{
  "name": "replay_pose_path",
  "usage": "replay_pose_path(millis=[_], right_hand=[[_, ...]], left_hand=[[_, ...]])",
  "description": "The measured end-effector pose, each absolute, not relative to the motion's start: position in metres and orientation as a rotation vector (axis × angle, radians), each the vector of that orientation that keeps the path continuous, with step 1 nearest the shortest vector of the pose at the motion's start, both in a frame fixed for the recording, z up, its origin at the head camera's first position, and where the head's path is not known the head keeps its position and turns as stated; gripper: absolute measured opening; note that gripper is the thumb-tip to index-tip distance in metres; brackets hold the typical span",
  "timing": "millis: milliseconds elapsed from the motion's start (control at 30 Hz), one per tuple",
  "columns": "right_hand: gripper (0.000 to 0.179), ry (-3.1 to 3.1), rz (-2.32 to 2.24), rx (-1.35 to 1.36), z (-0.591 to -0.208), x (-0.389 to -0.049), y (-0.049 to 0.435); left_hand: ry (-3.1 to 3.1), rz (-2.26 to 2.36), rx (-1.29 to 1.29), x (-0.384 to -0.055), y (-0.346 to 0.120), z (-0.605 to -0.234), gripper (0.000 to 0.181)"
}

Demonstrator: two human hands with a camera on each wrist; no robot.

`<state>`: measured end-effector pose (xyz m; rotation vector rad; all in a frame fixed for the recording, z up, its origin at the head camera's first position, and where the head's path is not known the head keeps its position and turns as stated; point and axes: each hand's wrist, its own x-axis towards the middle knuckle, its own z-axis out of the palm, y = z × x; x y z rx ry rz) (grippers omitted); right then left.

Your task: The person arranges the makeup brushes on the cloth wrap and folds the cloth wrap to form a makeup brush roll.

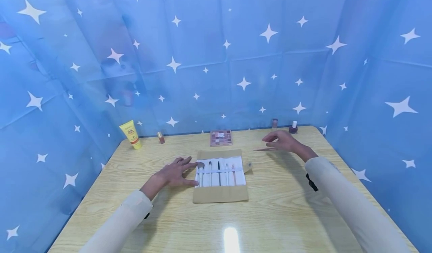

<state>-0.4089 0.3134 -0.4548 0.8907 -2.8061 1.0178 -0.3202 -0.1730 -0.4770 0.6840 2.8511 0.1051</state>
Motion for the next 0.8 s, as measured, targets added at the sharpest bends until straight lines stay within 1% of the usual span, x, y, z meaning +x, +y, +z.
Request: replay_pose_path(millis=[267, 533, 800], right_hand=[[0.021, -2.782, 0.912, 0.882, -0.469, -0.411, 0.327], [0.023, -2.87, 0.837, 0.779, -0.481, -0.412, 0.332], [0.02, -2.922, 0.778, 0.713, -0.489, -0.413, 0.335]], left_hand=[[2.852, 0.09, 0.676, -0.32, -0.171, -0.474, 0.091], [2.865, 0.113, 0.664, -0.319, -0.171, -0.473, 0.091], [2.864, 0.12, 0.678, -0.321, -0.171, -0.474, 0.091]])
